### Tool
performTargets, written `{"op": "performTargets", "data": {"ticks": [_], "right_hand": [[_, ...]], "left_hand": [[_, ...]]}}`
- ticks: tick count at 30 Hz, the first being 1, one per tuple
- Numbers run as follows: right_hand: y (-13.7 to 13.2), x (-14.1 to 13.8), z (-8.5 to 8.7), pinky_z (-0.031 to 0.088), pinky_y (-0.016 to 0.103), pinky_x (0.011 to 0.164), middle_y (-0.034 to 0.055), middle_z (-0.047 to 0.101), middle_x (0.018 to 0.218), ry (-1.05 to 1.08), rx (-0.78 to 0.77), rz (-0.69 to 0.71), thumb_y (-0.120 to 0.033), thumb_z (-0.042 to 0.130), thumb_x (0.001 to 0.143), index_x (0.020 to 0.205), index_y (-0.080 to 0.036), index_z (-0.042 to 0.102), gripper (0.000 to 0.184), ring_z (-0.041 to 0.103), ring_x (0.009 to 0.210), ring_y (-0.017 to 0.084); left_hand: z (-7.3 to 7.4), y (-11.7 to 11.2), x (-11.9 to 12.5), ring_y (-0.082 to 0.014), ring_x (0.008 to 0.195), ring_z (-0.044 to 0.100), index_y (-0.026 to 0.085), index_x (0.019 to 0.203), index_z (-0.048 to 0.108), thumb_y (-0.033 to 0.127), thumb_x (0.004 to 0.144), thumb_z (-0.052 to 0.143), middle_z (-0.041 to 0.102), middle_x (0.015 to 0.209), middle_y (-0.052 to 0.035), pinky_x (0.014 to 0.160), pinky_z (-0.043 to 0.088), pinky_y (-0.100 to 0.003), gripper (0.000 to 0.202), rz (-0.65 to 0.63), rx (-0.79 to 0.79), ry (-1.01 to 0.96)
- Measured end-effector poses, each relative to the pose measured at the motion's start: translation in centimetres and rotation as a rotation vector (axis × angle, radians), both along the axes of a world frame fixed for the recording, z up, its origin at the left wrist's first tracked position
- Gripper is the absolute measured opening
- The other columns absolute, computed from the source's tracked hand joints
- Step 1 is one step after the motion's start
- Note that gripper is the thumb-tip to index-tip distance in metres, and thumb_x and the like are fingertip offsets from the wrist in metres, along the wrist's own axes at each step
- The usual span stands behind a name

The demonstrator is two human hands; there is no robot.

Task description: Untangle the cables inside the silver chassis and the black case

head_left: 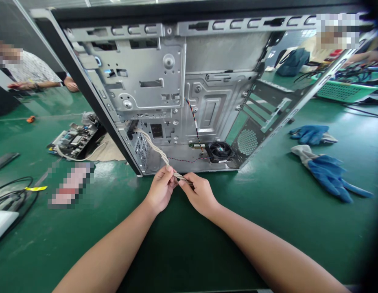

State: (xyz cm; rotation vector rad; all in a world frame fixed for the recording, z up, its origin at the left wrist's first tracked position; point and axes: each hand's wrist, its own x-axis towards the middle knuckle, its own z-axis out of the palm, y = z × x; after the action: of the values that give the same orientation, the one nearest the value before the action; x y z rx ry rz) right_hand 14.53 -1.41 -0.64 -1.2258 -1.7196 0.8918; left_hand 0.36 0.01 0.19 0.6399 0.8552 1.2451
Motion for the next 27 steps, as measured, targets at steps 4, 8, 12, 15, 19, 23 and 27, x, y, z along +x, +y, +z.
{"op": "performTargets", "data": {"ticks": [4,8,12,15,19,23,27], "right_hand": [[-0.03,0.11,-0.25,0.039,0.026,0.058,0.0015,0.060,0.069,-0.027,0.058,-0.009,-0.032,0.052,0.089,0.086,-0.019,0.057,0.014,0.053,0.059,0.014],[0.09,0.24,-0.30,0.039,0.026,0.060,0.0011,0.059,0.067,-0.025,0.065,0.020,-0.032,0.046,0.094,0.081,-0.020,0.056,0.020,0.054,0.060,0.014],[0.31,0.29,-0.15,0.038,0.025,0.059,-0.0008,0.055,0.065,0.011,0.014,0.044,-0.032,0.045,0.094,0.077,-0.020,0.054,0.023,0.051,0.059,0.013],[0.53,0.31,-0.02,0.036,0.025,0.057,-0.0027,0.050,0.062,0.061,-0.064,0.063,-0.033,0.046,0.093,0.073,-0.020,0.051,0.025,0.047,0.057,0.012],[0.76,0.22,-0.05,0.033,0.024,0.051,-0.0050,0.043,0.056,0.193,-0.221,0.118,-0.037,0.047,0.091,0.071,-0.020,0.050,0.027,0.040,0.050,0.010],[0.71,0.04,-0.03,0.030,0.023,0.046,-0.0082,0.036,0.051,0.542,-0.479,0.210,-0.043,0.054,0.087,0.072,-0.020,0.049,0.028,0.032,0.044,0.008],[0.52,0.05,0.41,0.024,0.021,0.044,-0.0099,0.032,0.049,0.806,-0.706,0.280,-0.044,0.064,0.082,0.073,-0.018,0.053,0.030,0.024,0.043,0.006]], "left_hand": [[0.01,0.02,0.06,-0.0049,0.052,0.040,0.015,0.071,0.057,0.040,0.072,0.078,0.043,0.054,0.0066,0.058,0.039,-0.018,0.032,0.005,-0.003,0.000],[-0.22,0.10,-0.12,-0.0051,0.051,0.040,0.015,0.073,0.059,0.042,0.074,0.076,0.044,0.054,0.0063,0.060,0.040,-0.020,0.032,-0.019,-0.003,-0.004],[-0.45,0.15,-0.29,-0.0048,0.050,0.039,0.015,0.074,0.059,0.042,0.075,0.075,0.044,0.053,0.0064,0.061,0.041,-0.020,0.031,-0.031,0.007,-0.014],[-0.56,0.19,-0.37,-0.0049,0.050,0.038,0.016,0.075,0.059,0.041,0.077,0.074,0.044,0.053,0.0062,0.059,0.040,-0.020,0.030,-0.033,0.017,-0.017],[-0.50,0.21,-0.40,-0.0052,0.050,0.037,0.016,0.076,0.058,0.043,0.078,0.073,0.044,0.053,0.0063,0.060,0.040,-0.021,0.031,-0.036,0.017,-0.012],[-0.29,0.20,-0.41,-0.0062,0.051,0.039,0.016,0.075,0.057,0.044,0.077,0.074,0.044,0.053,0.0060,0.061,0.041,-0.022,0.032,-0.053,0.013,-0.011],[-0.27,0.23,-0.46,-0.0068,0.051,0.039,0.016,0.074,0.057,0.047,0.076,0.073,0.043,0.053,0.0059,0.061,0.042,-0.023,0.035,-0.078,0.020,-0.019]]}}
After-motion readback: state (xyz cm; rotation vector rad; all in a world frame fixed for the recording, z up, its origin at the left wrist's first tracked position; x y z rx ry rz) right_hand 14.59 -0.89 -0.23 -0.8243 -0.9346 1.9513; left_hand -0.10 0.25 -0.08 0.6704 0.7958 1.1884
